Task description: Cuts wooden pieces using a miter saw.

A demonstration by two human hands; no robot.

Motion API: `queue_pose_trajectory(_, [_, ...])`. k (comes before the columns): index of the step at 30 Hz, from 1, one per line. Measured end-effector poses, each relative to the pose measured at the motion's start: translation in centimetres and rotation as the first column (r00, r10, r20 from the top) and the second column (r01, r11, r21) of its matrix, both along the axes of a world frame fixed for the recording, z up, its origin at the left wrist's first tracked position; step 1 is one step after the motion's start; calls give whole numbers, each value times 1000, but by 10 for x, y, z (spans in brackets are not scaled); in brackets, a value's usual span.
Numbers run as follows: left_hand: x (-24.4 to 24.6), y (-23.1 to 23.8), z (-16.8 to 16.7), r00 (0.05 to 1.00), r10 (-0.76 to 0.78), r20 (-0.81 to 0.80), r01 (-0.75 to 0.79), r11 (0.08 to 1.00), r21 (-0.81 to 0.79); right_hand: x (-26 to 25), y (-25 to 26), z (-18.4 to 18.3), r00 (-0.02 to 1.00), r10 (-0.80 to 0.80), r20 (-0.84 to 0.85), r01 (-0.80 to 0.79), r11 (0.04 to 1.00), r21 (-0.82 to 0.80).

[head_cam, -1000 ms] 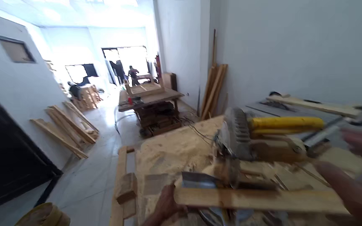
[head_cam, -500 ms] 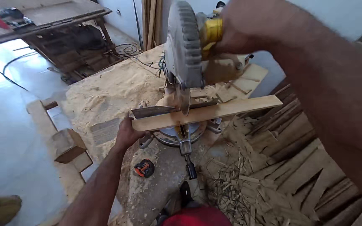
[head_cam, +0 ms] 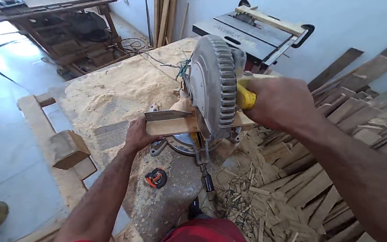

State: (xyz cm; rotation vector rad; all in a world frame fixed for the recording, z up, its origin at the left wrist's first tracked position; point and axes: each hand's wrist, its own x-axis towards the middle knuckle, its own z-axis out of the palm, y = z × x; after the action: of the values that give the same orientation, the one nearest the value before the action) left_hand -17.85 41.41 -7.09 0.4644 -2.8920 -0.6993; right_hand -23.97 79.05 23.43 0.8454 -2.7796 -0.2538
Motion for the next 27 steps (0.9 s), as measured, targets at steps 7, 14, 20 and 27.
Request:
queue_pose_trajectory(7, [-2, -1, -8, 999, -10, -43, 9, 1000, -18, 10, 17, -49, 975, 125, -185, -143, 986, -90])
queue_pose_trajectory(14, [-3, -4, -12, 998, -27, -59, 26, 1000, -11, 15, 24, -69, 947, 185, -263, -222, 968, -118])
queue_pose_trajectory(20, [-5, -5, -14, 996, -42, -78, 41, 999, -15, 17, 24, -72, 941, 172, -291, -219, 966, -137])
queue_pose_trajectory(27, [-5, -3, -10, 998, -45, -32, 43, 997, -64, 35, 34, -127, 923, 118, -365, -209, 953, -219])
